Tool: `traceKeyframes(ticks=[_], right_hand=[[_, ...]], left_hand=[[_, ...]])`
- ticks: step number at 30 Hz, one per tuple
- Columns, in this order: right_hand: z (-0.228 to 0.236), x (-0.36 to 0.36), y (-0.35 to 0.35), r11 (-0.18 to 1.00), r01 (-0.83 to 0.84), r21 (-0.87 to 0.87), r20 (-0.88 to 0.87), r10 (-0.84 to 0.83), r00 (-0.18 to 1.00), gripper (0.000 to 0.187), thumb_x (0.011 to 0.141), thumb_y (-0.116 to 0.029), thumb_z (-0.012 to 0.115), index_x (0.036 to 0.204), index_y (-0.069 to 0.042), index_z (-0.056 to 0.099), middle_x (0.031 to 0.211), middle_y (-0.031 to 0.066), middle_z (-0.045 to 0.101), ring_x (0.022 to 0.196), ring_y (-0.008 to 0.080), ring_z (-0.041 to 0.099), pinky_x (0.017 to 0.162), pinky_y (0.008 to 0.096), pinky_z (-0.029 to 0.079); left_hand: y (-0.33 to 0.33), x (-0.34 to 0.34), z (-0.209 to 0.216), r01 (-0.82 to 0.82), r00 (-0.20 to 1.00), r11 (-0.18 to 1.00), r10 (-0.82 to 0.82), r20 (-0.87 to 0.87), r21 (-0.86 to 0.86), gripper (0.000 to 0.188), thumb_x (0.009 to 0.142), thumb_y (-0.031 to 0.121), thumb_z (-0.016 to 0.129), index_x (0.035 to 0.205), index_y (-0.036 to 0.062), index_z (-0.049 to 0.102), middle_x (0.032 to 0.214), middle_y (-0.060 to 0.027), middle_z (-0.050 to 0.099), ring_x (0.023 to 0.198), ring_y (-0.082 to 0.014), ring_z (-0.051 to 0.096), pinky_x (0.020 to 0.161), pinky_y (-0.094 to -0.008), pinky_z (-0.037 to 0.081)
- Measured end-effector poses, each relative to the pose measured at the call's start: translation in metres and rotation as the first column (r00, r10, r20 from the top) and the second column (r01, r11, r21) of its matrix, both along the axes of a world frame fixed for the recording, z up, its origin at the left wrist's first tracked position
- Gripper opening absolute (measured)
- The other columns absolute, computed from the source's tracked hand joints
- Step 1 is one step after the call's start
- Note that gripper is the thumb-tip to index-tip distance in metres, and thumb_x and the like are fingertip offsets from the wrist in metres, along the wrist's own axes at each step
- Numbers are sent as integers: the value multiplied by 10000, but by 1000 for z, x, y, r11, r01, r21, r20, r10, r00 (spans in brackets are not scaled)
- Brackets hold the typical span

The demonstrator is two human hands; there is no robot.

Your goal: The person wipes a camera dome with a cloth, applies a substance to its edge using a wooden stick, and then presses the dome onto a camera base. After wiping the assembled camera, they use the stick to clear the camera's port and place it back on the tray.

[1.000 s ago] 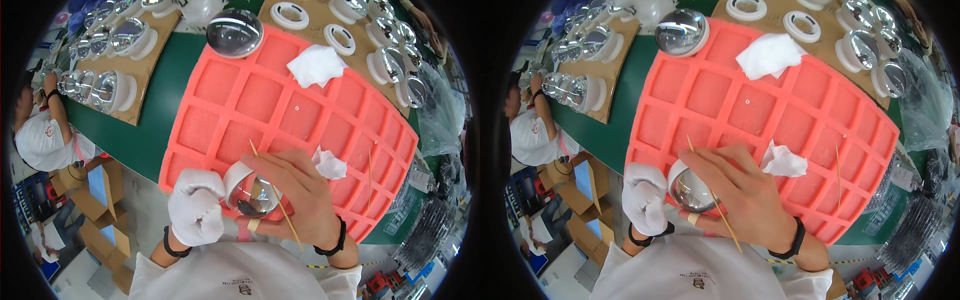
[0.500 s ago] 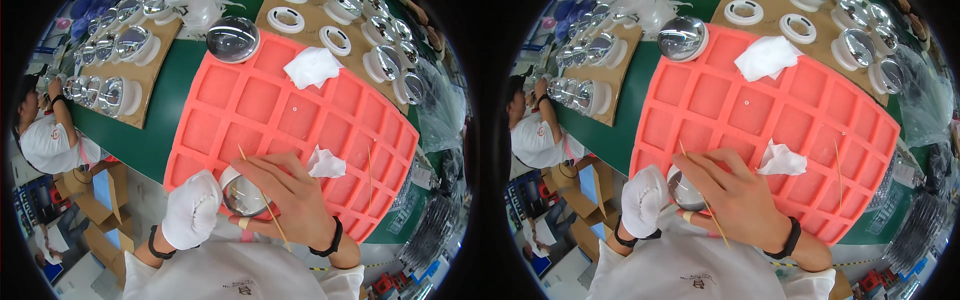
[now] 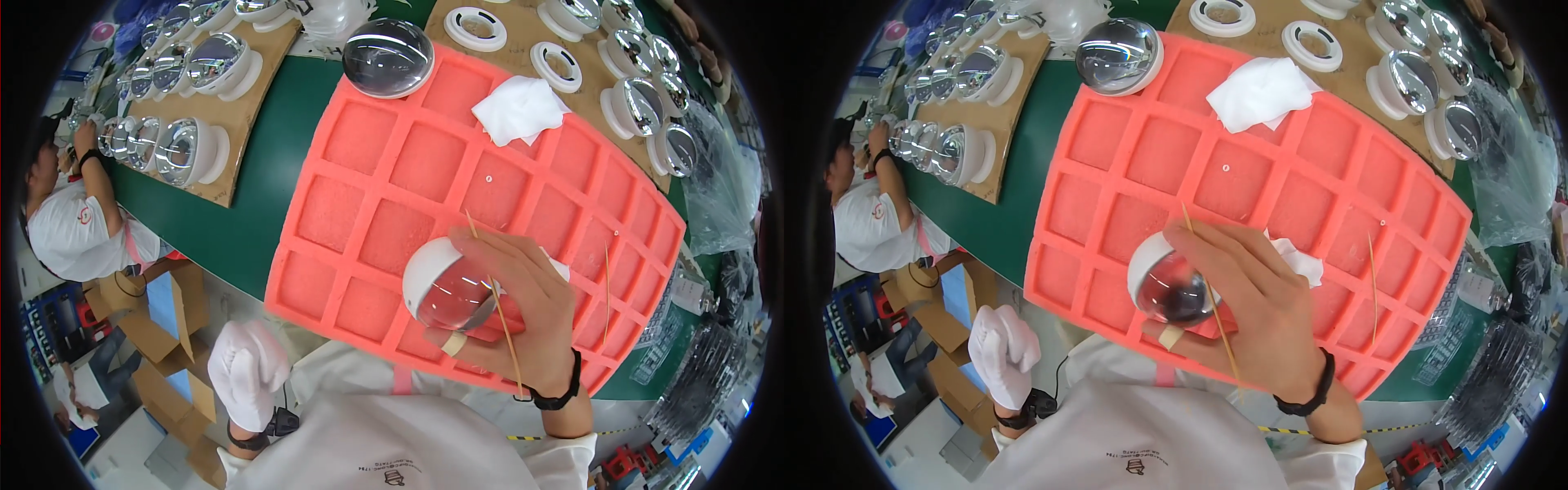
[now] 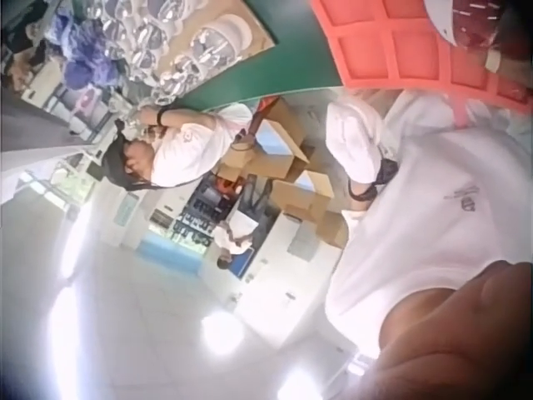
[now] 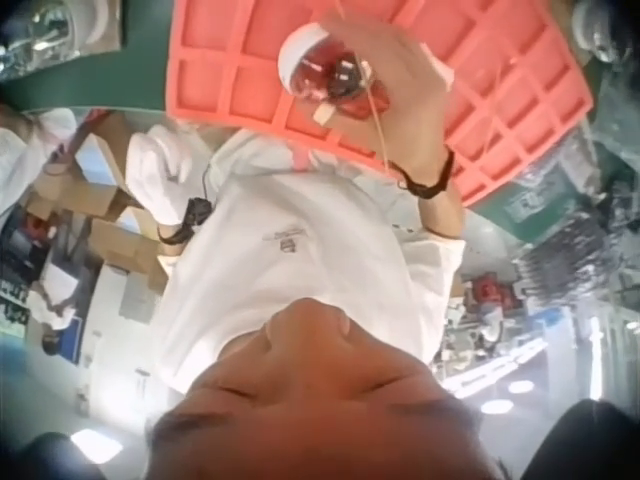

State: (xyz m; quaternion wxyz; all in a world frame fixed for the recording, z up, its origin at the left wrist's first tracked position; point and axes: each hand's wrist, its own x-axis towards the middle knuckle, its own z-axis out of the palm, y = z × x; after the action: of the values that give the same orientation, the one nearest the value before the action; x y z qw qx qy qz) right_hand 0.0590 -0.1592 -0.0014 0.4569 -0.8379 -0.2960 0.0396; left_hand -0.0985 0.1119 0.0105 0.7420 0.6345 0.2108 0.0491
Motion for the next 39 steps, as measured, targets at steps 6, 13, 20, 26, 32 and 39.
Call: traceKeyframes(ticks=[6,13,20,26,32,39], right_hand=[[3,3,-8,999,-34,-7,-166,32,986,729,622,-172,903,1281,-24,629,1283,162,654,1118,328,647,898,395,545],[15,11,-16,991,-63,-117,86,73,994,531,815,-222,780,1270,0,621,1269,164,661,1145,331,644,950,410,517],[6,9,-28,947,144,287,-125,-112,986,296,1046,-210,506,1135,41,636,936,128,700,851,206,664,791,339,522],[8,11,-24,762,430,484,-612,-57,789,284,1065,-202,463,1005,30,615,730,110,653,605,143,600,559,263,483],[-1,8,-28,793,296,532,-597,103,796,270,1057,-201,505,949,23,609,675,83,616,512,114,548,451,239,411],[-4,3,-22,818,290,497,-583,67,809,220,1046,-134,523,932,31,613,632,46,564,479,86,502,446,238,354]], left_hand=[[-9,24,3,327,934,820,-356,-30,470,86,860,66,586,780,33,592,879,-134,684,676,-192,608,616,-314,477],[-26,61,7,287,805,342,-593,-31,895,196,639,57,799,769,84,655,1103,-107,671,868,-282,622,705,-363,485],[-40,77,8,213,836,322,-548,-2,922,289,653,43,785,897,92,637,1140,-100,665,945,-305,602,751,-395,480],[-69,102,3,314,800,520,-596,74,794,618,647,126,839,1208,58,588,1328,-167,582,1166,-384,567,953,-433,486],[-104,117,-36,411,734,462,-679,15,786,892,569,181,926,1351,86,508,1336,-132,531,1205,-351,518,1021,-470,430],[-115,116,-41,319,800,424,-601,-1,848,819,549,182,942,1256,74,542,1195,-115,588,1094,-312,550,963,-453,446]])
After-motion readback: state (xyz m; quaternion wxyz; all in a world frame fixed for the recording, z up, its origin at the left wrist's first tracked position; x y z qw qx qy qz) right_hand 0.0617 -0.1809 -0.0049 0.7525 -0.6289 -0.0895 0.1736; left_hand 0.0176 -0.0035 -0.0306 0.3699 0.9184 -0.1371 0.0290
